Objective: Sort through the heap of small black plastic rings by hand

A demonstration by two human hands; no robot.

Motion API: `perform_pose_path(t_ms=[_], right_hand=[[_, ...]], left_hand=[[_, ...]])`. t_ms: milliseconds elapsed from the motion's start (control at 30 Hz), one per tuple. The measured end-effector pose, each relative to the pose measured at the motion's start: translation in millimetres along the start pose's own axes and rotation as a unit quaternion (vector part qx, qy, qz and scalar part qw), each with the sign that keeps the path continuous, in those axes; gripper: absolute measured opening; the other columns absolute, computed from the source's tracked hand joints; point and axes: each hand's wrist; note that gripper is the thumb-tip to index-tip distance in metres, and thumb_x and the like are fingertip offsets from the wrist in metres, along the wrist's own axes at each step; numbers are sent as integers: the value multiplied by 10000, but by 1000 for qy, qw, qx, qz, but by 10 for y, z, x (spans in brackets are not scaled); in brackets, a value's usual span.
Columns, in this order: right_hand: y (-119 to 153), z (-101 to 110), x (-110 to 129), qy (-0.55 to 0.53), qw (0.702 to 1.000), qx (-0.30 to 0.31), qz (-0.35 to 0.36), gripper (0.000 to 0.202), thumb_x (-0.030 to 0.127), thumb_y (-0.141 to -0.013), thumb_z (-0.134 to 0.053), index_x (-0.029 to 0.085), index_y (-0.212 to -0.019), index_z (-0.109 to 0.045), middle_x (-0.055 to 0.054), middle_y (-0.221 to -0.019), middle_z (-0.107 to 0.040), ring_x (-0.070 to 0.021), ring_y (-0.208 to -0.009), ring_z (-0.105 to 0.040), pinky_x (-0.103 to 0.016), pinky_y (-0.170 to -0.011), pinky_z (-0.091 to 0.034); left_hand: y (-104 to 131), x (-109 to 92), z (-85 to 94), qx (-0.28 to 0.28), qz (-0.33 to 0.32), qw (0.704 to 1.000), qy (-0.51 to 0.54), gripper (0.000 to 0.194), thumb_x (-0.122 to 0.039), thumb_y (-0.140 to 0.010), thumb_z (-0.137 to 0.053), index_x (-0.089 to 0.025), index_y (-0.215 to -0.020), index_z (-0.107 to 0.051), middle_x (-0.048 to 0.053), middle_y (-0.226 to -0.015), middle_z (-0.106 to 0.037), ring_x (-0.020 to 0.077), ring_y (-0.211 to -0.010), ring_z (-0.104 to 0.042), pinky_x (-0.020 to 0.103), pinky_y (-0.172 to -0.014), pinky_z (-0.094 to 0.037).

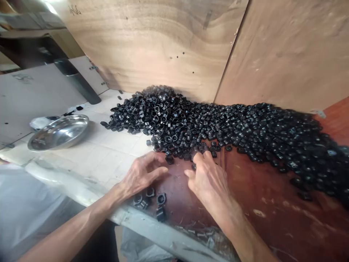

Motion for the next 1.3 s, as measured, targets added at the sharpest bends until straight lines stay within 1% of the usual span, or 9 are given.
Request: perform_pose_path(t_ms=[67,200,333,500,600,767,967,1167,1300], right_hand=[[-10,-77,-44,22,999,41,28,101,163,-814,-665,204,-893,-618,-80,-914,-647,-205,-663,-628,-303,-557,-347],[-28,-218,-38,-76,993,67,52,64,174,-889,-606,187,-952,-611,-80,-871,-685,-236,-781,-678,-312,-660,-436],[-56,-209,20,-201,978,50,20,157,378,-928,-631,221,-939,-624,-17,-763,-698,-199,-701,-670,-289,-642,-451],[-78,-132,95,-272,959,81,-6,126,337,-874,-626,236,-917,-688,-12,-813,-715,-180,-705,-662,-283,-648,-479],[-91,-111,120,-287,952,107,-21,164,312,-846,-594,226,-946,-691,-26,-840,-719,-195,-740,-672,-310,-695,-503],[-88,-93,166,-324,936,119,-70,230,353,-835,-609,205,-1002,-667,-45,-876,-726,-201,-747,-679,-310,-678,-514],[-31,-167,245,-383,912,146,29,181,294,-903,-597,245,-1062,-670,-5,-923,-730,-164,-817,-689,-267,-735,-524],[-56,-313,181,-352,933,71,-14,200,287,-880,-613,214,-1054,-680,-29,-900,-737,-176,-772,-696,-289,-715,-533],[-50,-291,196,-377,922,71,-45,229,325,-853,-629,224,-1054,-673,-31,-916,-742,-185,-786,-711,-291,-699,-556]], left_hand=[[-55,77,-64,-46,-52,996,-48,301,-363,-929,-654,-230,-1199,-668,60,-1084,-659,170,-873,-653,302,-793,-554],[-125,154,-126,-20,-109,991,-80,288,-216,-983,-524,-231,-1230,-671,82,-1167,-665,203,-1050,-666,351,-935,-549],[-101,83,-97,-36,-37,997,-60,229,-207,-901,-637,-189,-1122,-694,68,-1010,-719,199,-906,-688,336,-851,-557],[-43,30,-40,-54,48,996,-52,295,-246,-843,-678,-166,-1127,-680,36,-874,-697,161,-708,-644,296,-693,-544],[-38,78,-34,-50,8,996,-74,450,-214,-803,-710,-189,-1246,-637,59,-1041,-682,161,-761,-655,303,-723,-555],[-60,142,-63,-50,1,996,-70,252,-150,-868,-657,-206,-1111,-698,45,-1083,-736,179,-870,-696,335,-858,-567],[-1,130,-48,-50,-27,997,-48,290,-118,-881,-641,-194,-1155,-696,69,-1157,-726,211,-1055,-693,366,-973,-554],[28,170,-39,-42,-65,995,-57,186,-116,-886,-640,-231,-959,-768,70,-1184,-634,204,-1101,-641,347,-957,-546],[29,158,-49,-49,-13,997,-58,267,-104,-861,-663,-224,-1097,-696,45,-1121,-661,176,-957,-664,331,-880,-560]])
Point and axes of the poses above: each hand's wrist, its own y-axis away from the middle knuckle, its own z-axis out of the back of the hand, x = y × z
